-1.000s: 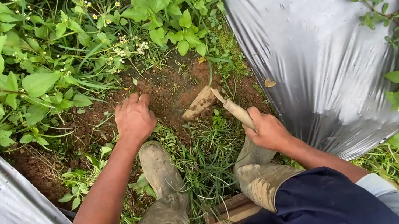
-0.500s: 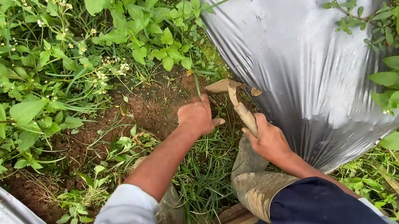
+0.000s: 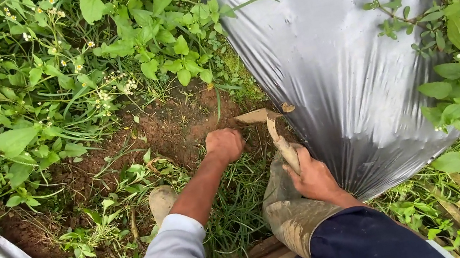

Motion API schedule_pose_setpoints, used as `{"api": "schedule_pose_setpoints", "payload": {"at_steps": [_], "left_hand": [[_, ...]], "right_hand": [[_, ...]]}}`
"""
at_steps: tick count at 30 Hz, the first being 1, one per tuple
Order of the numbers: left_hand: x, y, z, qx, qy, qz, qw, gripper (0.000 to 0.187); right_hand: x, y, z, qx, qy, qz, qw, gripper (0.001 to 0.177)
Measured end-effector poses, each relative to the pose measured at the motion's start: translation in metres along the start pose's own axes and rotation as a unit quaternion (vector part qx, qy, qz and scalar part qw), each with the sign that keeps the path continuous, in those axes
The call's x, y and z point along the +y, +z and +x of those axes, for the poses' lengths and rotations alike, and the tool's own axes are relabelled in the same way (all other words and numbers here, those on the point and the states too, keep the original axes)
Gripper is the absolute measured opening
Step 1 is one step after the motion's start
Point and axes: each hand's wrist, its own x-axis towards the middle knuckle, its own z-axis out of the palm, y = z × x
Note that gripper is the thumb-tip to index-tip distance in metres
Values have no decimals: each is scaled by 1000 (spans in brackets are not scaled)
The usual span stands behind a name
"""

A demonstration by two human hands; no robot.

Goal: A person is weeding a garden bed by hand and using a small hand hoe to clear soil around plants.

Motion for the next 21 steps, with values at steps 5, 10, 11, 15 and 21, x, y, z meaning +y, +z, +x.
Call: {"api": "schedule_pose_setpoints", "payload": {"at_steps": [5,10,11,15,21], "left_hand": [[-56,58,-37,-156,110,159,969,40],[-74,-35,-68,-138,8,49,989,43],[-60,-71,-81,-38,-6,-51,998,46],[-11,-139,-89,146,-37,-222,963,71],[13,-133,-23,116,-70,-219,966,60]], "right_hand": [[1,-23,-10,-8,12,5,1000,46],[-16,-39,19,82,30,75,993,46],[-21,-49,30,131,-1,105,986,45],[-27,-103,80,244,-78,149,955,44],[-62,-143,131,255,-127,315,906,35]]}}
